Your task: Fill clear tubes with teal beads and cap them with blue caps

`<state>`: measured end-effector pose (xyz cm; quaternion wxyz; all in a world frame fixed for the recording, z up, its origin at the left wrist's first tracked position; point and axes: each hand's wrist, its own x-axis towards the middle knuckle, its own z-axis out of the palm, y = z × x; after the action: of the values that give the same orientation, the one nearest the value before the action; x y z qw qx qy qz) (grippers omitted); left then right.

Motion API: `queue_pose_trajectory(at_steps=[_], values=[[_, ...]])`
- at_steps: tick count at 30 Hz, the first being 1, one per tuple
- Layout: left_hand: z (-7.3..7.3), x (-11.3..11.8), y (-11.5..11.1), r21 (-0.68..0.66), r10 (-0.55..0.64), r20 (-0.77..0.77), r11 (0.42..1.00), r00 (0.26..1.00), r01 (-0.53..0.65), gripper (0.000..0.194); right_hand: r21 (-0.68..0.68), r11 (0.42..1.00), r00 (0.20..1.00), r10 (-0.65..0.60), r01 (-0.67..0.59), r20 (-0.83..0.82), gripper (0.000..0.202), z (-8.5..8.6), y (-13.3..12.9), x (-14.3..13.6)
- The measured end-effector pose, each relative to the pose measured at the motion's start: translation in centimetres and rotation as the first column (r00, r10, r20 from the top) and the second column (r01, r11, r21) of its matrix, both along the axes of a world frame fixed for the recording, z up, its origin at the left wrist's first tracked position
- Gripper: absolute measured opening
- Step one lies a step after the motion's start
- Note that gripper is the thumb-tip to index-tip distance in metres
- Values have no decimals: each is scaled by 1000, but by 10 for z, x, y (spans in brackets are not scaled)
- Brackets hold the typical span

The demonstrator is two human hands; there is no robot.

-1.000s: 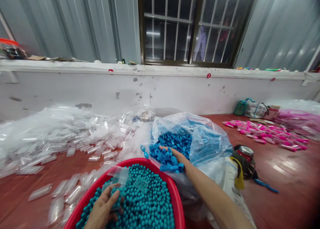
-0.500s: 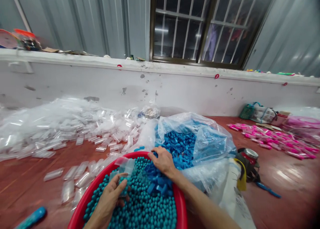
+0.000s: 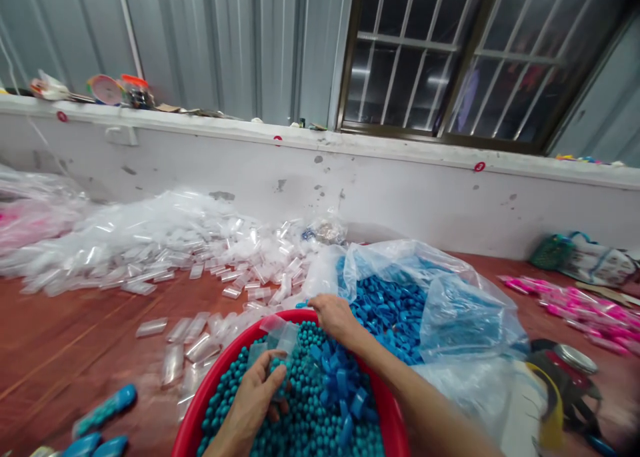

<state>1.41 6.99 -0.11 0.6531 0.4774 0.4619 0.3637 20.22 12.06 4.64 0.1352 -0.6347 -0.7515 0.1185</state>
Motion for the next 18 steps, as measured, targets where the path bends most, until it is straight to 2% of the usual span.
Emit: queue_pose_trajectory(at_steps=[4, 7, 12, 15, 18], values=[[-2, -1, 2, -23, -11, -5, 1000, 1000, 11, 57, -133, 989, 997, 60, -67, -53, 21, -6, 64, -5], [3, -3, 0, -48, -26, -25, 999, 999, 24, 56, -219, 972, 987, 56, -89, -153, 25, -18, 86, -10], [13, -5, -2, -75, -51, -37, 996, 998, 48, 50, -254, 965, 949, -19, -64, -314, 27, -30, 90, -5], [14, -5, -4, -87, -61, -23, 994, 998, 59, 49, -206, 977, 922, -38, -46, -386, 26, -24, 84, 2], [14, -5, -4, -81, -66, 2, 995, 998, 66, 48, -97, 995, 881, -40, -7, -471, 21, -9, 63, 9]])
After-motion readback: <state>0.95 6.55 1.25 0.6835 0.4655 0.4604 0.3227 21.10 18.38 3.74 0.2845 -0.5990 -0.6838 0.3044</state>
